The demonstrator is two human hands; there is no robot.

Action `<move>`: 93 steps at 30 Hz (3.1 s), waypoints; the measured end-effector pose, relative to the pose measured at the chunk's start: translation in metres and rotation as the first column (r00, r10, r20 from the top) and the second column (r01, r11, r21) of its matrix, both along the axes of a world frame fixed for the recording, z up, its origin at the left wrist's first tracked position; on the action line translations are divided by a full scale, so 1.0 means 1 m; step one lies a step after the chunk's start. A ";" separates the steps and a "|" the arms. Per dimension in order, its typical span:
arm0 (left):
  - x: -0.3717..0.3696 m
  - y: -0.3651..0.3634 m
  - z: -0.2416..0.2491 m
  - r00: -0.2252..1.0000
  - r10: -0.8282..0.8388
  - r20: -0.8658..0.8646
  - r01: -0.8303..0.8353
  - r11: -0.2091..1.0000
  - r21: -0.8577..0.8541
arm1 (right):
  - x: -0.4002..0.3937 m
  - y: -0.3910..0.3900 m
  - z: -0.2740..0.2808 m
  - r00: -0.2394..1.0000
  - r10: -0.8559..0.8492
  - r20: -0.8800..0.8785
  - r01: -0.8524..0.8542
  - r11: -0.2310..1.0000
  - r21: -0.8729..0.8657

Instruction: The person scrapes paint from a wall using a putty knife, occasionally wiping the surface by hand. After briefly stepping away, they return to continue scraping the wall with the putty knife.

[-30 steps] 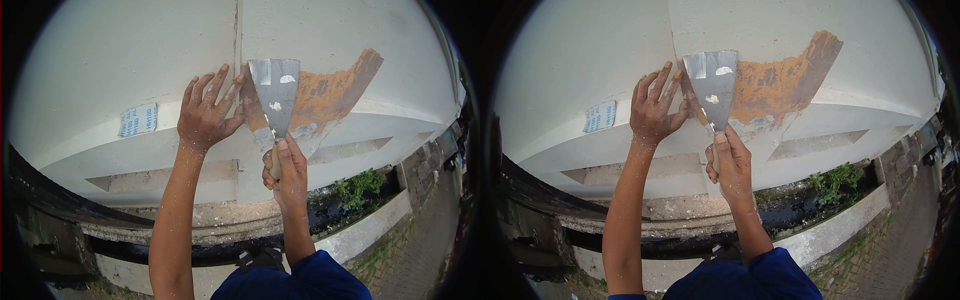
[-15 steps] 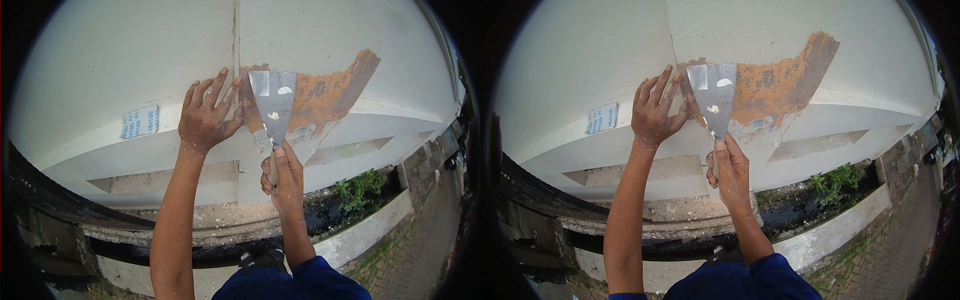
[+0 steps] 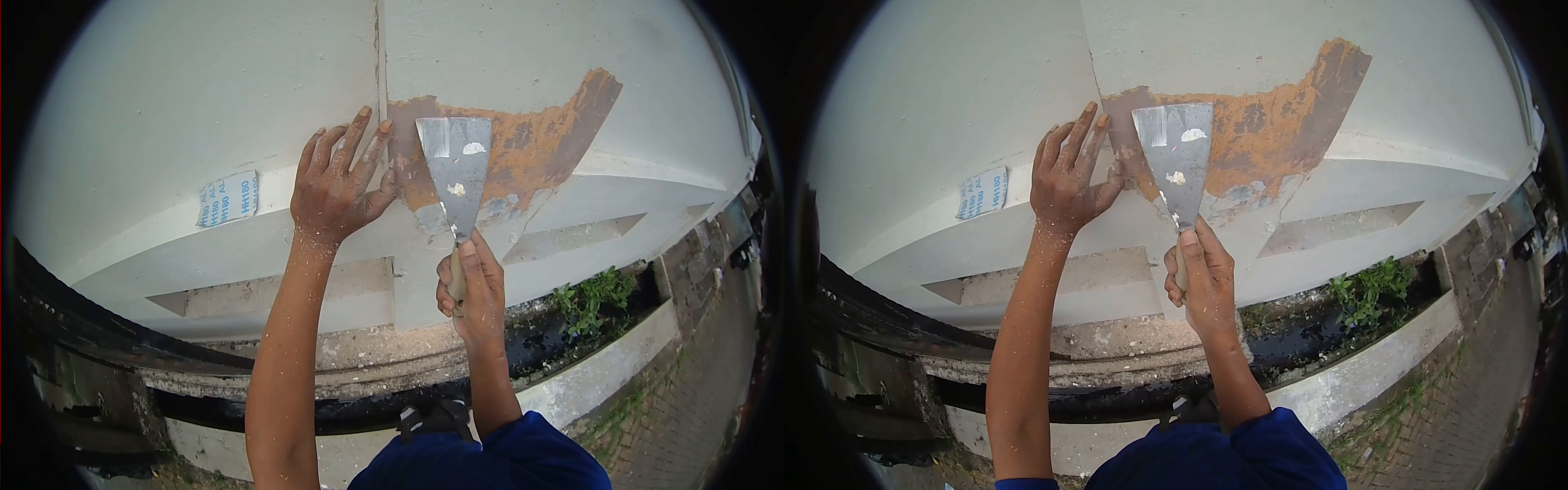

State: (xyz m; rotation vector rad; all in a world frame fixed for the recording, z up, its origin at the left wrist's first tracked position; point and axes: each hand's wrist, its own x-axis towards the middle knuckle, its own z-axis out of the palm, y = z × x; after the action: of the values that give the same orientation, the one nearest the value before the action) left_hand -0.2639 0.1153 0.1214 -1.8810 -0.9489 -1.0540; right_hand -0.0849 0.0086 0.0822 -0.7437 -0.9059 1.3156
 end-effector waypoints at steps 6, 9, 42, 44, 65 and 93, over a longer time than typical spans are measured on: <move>0.002 -0.001 0.000 1.000 0.003 0.000 -0.003 1.000 -0.002 | 0.000 0.011 0.016 1.000 -0.006 0.008 0.006 1.000 0.021; 0.000 -0.002 0.001 1.000 0.003 -0.006 -0.003 1.000 0.011 | 0.002 -0.001 -0.001 1.000 -0.018 0.010 0.018 1.000 0.006; 0.003 -0.001 -0.002 0.999 0.029 -0.016 -0.029 0.999 0.022 | 0.014 -0.001 -0.002 0.998 0.017 -0.052 -0.020 0.998 -0.059; 0.003 -0.002 0.000 0.999 0.030 -0.017 -0.030 1.000 0.009 | 0.006 0.003 0.012 0.996 0.012 -0.088 -0.014 1.000 -0.021; 0.005 -0.003 0.002 0.999 0.036 -0.021 -0.036 0.999 0.015 | 0.023 0.010 0.018 0.997 0.079 -0.001 -0.079 0.996 0.044; 0.003 -0.005 -0.002 0.999 0.044 -0.012 -0.044 0.999 -0.015 | 0.023 0.000 -0.014 0.998 0.052 0.040 -0.050 0.998 -0.035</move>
State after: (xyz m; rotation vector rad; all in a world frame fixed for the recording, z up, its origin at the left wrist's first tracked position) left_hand -0.2608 0.1108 0.1195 -1.8676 -0.9901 -1.0117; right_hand -0.0621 0.0082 0.0679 -0.7805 -0.9426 1.3679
